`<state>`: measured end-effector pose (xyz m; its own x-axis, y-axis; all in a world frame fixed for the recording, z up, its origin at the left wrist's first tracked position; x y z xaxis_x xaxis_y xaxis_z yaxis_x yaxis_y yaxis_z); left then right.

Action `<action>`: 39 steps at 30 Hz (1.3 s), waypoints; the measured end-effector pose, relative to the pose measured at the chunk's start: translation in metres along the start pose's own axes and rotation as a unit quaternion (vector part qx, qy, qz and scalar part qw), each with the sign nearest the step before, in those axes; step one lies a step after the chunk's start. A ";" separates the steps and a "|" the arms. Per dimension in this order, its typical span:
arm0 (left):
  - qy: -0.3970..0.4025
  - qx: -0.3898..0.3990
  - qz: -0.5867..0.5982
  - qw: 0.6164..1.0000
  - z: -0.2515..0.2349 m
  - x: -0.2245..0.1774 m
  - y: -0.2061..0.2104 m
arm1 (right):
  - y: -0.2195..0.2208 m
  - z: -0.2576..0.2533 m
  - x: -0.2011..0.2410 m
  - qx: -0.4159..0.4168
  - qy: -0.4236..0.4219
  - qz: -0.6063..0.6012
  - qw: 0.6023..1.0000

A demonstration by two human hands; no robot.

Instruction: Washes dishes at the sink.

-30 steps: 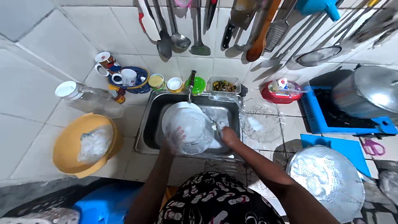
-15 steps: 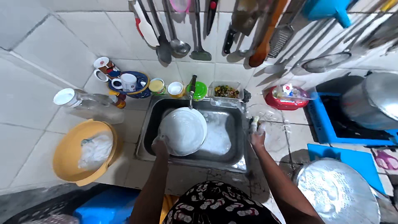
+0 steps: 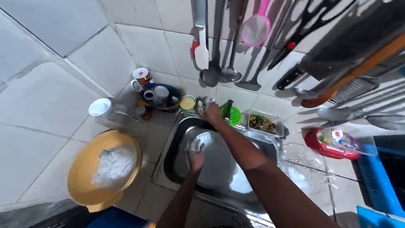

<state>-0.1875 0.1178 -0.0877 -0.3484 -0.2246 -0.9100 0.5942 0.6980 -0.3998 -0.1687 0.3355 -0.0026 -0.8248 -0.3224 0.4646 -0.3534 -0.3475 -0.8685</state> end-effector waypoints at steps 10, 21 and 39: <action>-0.388 0.034 0.452 0.802 -0.106 0.014 0.110 | 0.071 -0.043 -0.021 0.144 0.070 0.146 0.976; -0.319 -0.001 0.405 0.857 -0.118 -0.012 0.105 | 0.063 -0.056 -0.026 0.170 0.108 -0.136 0.970; -0.234 0.110 0.303 0.917 0.055 -0.083 0.116 | -0.143 0.256 -0.332 -0.045 0.150 -0.103 0.982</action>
<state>-0.0497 0.1797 -0.0641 0.4137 -0.1446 -0.8989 0.7258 0.6485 0.2297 0.2685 0.2667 0.0112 -0.8202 0.0241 0.5716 -0.5521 -0.2952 -0.7798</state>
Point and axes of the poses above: each hand's wrist, its own z-axis away from the middle knuckle, its own y-axis out of the palm, x = y × z, the point moved 10 cm from there along -z, towards the middle knuckle, and after that the axes turned 9 degrees about y, right-handed, at the moved point
